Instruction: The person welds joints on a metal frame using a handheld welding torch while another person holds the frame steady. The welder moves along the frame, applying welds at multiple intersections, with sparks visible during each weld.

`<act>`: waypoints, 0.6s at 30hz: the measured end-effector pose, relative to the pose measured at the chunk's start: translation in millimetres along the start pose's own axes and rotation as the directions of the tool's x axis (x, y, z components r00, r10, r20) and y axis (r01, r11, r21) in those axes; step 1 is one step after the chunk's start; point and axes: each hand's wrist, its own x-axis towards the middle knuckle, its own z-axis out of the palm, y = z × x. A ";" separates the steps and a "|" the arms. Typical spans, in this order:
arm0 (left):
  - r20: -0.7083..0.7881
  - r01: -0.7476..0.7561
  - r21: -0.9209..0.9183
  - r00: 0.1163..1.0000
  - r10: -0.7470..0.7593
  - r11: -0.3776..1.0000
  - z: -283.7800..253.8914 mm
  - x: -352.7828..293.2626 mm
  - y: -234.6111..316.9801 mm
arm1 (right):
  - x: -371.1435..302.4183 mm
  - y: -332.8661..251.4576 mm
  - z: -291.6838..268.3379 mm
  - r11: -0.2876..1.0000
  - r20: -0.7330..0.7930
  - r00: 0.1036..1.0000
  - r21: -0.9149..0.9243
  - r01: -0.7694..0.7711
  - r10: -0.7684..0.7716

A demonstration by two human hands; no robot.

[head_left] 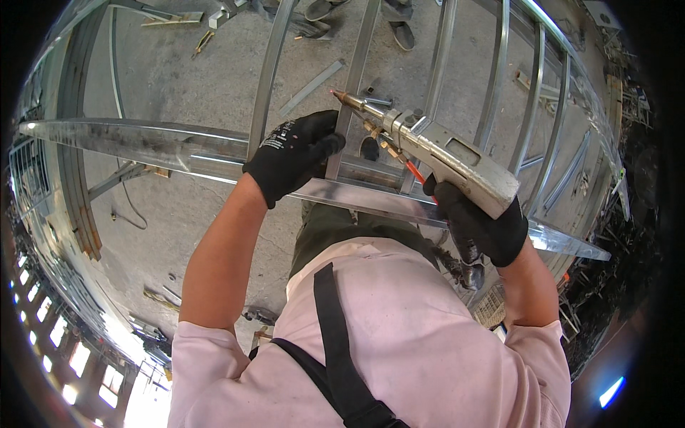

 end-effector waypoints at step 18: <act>0.000 0.026 -0.037 1.000 -0.026 0.999 -12.4 0.4 -9.2 | 10.7 -1.9 11.3 0.990 -0.007 0.990 -0.023 0.141 -0.141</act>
